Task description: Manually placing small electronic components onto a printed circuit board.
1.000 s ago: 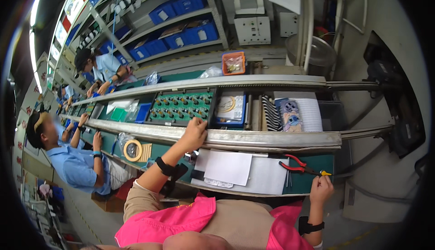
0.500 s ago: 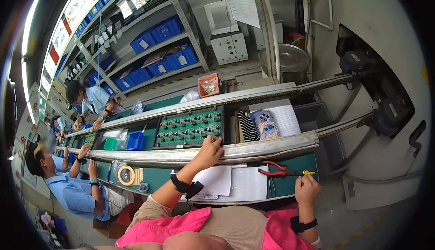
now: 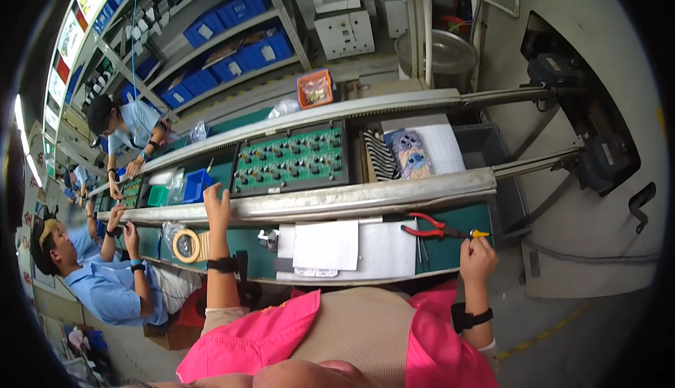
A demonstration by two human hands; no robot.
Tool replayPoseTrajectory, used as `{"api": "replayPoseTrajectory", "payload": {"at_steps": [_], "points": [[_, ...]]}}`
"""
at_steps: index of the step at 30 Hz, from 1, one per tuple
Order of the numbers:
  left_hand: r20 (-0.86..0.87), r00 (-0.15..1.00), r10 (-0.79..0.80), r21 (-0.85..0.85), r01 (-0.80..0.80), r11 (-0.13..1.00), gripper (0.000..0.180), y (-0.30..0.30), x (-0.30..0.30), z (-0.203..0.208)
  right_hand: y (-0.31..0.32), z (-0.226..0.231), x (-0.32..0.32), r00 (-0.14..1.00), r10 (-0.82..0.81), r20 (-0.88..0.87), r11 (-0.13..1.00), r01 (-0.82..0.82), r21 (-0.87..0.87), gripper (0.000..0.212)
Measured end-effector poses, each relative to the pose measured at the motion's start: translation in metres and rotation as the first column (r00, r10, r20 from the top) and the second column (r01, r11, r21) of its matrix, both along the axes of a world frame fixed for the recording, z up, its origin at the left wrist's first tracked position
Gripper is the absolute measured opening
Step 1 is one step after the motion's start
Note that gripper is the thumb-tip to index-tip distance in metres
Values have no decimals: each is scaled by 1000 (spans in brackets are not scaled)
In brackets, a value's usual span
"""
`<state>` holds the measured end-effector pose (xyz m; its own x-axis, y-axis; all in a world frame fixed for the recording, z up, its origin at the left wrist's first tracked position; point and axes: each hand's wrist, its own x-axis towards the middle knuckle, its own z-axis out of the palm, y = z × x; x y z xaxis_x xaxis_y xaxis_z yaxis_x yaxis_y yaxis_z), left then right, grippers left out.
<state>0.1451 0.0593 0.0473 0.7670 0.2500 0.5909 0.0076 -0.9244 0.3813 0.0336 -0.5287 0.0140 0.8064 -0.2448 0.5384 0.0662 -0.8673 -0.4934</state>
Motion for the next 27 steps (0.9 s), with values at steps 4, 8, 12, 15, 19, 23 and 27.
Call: {"api": "replayPoseTrajectory", "payload": {"at_steps": [4,8,12,15,19,23,27], "points": [[-115,992,41,-170,-60,984,29,22,11,-23,-3,-5,-1,1000,8,28,1000,-8,5,26],[-347,934,86,-33,-104,994,33,1,17,-7,0,1,0,1000,9,-18,999,-8,39,21],[-366,925,98,-11,-110,994,34,3,17,-8,35,30,3,975,179,-131,956,-140,259,8],[-366,930,-41,-148,-14,989,28,4,5,3,87,46,10,916,394,-75,906,-374,197,7],[-332,889,-315,-312,212,926,20,21,7,1,115,39,32,846,526,-86,851,-524,46,9],[-340,893,-295,-250,217,944,16,12,8,3,120,38,32,898,437,-42,895,-439,-84,9],[-354,891,-285,-180,234,955,14,16,-6,7,108,38,13,958,287,-8,950,-286,-124,11]]}}
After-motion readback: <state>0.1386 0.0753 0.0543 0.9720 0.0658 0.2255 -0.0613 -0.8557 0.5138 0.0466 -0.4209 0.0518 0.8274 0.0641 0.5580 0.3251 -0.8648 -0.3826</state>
